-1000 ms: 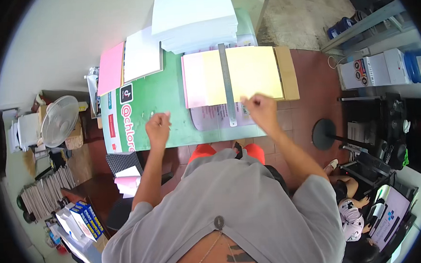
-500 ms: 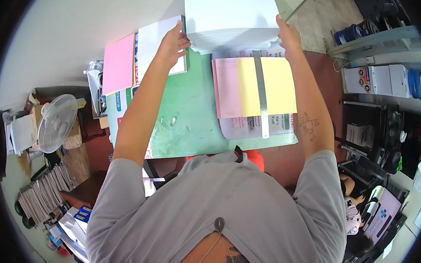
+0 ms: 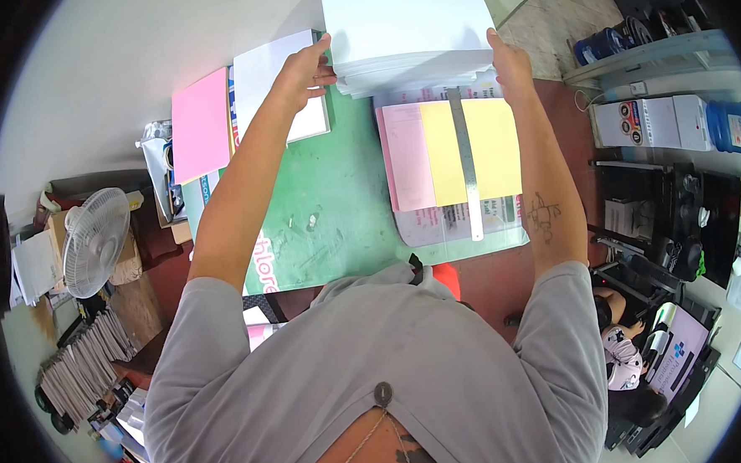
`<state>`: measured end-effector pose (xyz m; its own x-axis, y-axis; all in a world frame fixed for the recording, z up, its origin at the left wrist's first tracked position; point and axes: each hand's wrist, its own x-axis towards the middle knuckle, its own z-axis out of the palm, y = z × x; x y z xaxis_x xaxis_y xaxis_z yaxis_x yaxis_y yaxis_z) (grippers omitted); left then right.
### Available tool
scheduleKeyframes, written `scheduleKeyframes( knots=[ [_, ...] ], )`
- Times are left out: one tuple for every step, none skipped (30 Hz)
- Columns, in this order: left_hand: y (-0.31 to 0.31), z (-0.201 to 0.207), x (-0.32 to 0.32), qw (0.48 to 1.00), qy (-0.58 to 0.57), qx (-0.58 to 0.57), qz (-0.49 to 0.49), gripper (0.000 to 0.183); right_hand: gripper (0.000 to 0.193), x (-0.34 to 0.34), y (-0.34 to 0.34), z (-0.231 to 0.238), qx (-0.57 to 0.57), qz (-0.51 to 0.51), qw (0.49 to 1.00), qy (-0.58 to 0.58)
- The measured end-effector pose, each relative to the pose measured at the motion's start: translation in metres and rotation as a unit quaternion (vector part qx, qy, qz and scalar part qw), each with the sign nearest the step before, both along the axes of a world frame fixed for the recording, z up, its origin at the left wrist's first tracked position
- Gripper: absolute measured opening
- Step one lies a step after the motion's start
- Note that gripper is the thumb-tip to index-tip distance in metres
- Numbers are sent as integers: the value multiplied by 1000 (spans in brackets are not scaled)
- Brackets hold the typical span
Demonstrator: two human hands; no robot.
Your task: Sorting and flipping through a stack of white paper on a green cutting mat.
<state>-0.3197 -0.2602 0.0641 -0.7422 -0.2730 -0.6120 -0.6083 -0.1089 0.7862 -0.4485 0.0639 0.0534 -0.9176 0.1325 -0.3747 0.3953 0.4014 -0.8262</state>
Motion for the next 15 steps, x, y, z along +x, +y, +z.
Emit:
scheduleKeyframes(
  knots=[
    [-1, 2, -1, 1000, 0, 0, -1, 79, 56, 2, -1, 0, 6, -20, 999, 33],
    [-1, 3, -3, 1000, 6, -16, -2, 79, 56, 2, -1, 1, 6, -21, 999, 33],
    [-3, 4, -5, 999, 12, -33, -3, 79, 58, 0, -1, 2, 5, -12, 1000, 26],
    [-6, 4, -8, 999, 13, -34, -4, 79, 62, -1, 0, 2, 4, -3, 1000, 19],
    [-10, 6, -12, 999, 20, -27, 7, 79, 62, -2, 1, 2, 4, -4, 1000, 20],
    [-9, 10, -13, 999, 26, -19, 17, 79, 66, -1, 2, 3, -9, -9, 1000, 16],
    [-9, 15, -16, 999, 25, -19, 14, 79, 71, -1, 4, 3, -21, -14, 1000, 12],
    [-10, 20, -21, 999, 31, 4, 27, 79, 71, -2, 5, 3, -21, -16, 1000, 11],
    [-10, 25, -23, 998, 38, 27, 40, 80, 74, -3, 6, 5, -31, -15, 999, 3],
    [-11, 25, -26, 998, 38, 27, 38, 80, 78, -3, 6, 6, -42, -14, 999, -5],
    [-13, 26, -29, 999, 30, 29, 26, 81, 78, -2, 6, 7, -41, -16, 999, -5],
    [-15, 26, -33, 999, 23, 31, 14, 81, 79, -3, 5, 8, -46, -16, 999, -11],
    [-17, 25, -36, 999, 23, 31, 13, 81, 80, -3, 5, 8, -51, -16, 998, -17],
    [-18, 23, -38, 999, 16, 35, -6, 81, 80, -3, 5, 9, -51, -18, 998, -17],
    [-18, 21, -40, 999, 7, 40, -25, 81, 82, -2, 5, 11, -63, -8, 998, -27]
  ],
)
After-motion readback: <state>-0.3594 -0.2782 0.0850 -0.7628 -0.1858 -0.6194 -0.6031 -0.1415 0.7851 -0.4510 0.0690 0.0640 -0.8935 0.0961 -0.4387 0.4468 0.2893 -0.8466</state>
